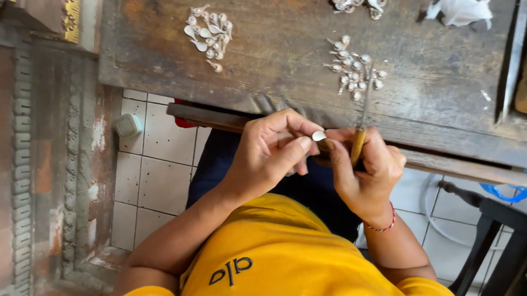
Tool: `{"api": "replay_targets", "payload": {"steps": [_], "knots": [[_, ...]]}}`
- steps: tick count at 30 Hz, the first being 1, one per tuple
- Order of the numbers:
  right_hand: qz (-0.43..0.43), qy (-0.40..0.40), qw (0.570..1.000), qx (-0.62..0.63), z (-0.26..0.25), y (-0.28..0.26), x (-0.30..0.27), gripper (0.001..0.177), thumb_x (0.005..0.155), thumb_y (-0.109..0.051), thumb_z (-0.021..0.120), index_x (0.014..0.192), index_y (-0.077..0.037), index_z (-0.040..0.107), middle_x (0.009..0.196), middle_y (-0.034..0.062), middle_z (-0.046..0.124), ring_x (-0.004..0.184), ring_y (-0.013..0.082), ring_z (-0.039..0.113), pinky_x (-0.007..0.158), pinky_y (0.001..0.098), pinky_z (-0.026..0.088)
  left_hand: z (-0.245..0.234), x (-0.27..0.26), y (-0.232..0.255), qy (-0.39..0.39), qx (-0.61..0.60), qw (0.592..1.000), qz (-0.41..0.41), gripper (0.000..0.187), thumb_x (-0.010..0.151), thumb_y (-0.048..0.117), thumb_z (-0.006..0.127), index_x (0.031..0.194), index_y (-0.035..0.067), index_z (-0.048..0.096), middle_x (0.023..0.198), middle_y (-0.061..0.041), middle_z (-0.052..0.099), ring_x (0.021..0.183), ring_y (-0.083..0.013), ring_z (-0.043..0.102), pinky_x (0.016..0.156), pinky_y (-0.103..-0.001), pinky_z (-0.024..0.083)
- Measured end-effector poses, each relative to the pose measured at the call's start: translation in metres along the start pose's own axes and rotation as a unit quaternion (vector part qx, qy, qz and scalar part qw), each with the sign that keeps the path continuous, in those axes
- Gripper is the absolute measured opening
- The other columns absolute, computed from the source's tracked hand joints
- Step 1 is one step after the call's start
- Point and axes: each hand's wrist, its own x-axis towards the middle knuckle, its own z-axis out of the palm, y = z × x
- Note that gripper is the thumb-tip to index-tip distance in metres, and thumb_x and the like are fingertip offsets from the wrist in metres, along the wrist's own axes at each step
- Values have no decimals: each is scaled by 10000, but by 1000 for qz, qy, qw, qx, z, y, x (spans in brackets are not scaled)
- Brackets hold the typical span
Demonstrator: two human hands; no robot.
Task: The person is using a needle file to smooth and refine the edges of small silver jewelry components on a wooden workbench.
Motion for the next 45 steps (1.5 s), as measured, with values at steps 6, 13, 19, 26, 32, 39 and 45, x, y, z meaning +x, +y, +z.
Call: {"api": "replay_targets", "payload": {"steps": [6,13,19,26,32,39,45], "knots": [[80,42,995,40,32,-24,-2,34,952,-3,743,970,23,753,527,49,590,465,98,521,522,259,453,-30,2,-3,-37,-18,999,23,196,929,50,705,1087,-65,685,913,-166,744,649,-168,749,557,-232,605],[140,32,987,67,48,-35,-8,80,986,-35,684,995,38,716,463,32,552,424,83,536,508,205,441,-43,4,6,-39,-15,997,71,161,931,48,744,1060,-39,703,931,-123,720,641,-149,744,564,-225,593],[168,19,981,98,46,-41,-8,93,998,-26,661,985,66,671,447,33,519,406,73,513,500,192,429,-42,4,2,-36,-28,995,94,129,927,57,763,1035,-5,726,945,-89,709,661,-151,752,585,-221,601],[92,62,993,-37,45,-32,-14,54,962,-27,757,985,21,758,507,42,586,438,125,567,540,205,454,-39,6,-5,-33,-36,995,93,133,921,65,779,1027,2,729,942,-76,694,679,-146,754,605,-212,594],[91,74,992,-38,46,-23,-25,50,953,-37,772,968,8,756,502,20,568,443,102,542,548,204,457,-35,3,-8,-23,-33,995,95,128,915,68,791,1011,10,731,933,-70,688,685,-131,747,617,-205,593],[-52,157,965,-203,55,6,-64,68,880,-35,846,932,8,833,537,40,581,450,270,544,569,300,515,-27,-11,-17,39,-4,994,98,155,882,66,828,995,-17,762,935,-145,746,848,-213,775,692,-258,619],[-91,157,964,-194,68,-11,-62,117,885,48,753,952,94,836,579,96,625,448,262,578,551,365,523,-25,-23,-28,35,-5,995,93,196,906,73,814,1086,11,770,1028,-165,769,970,-226,771,817,-304,638]]}}
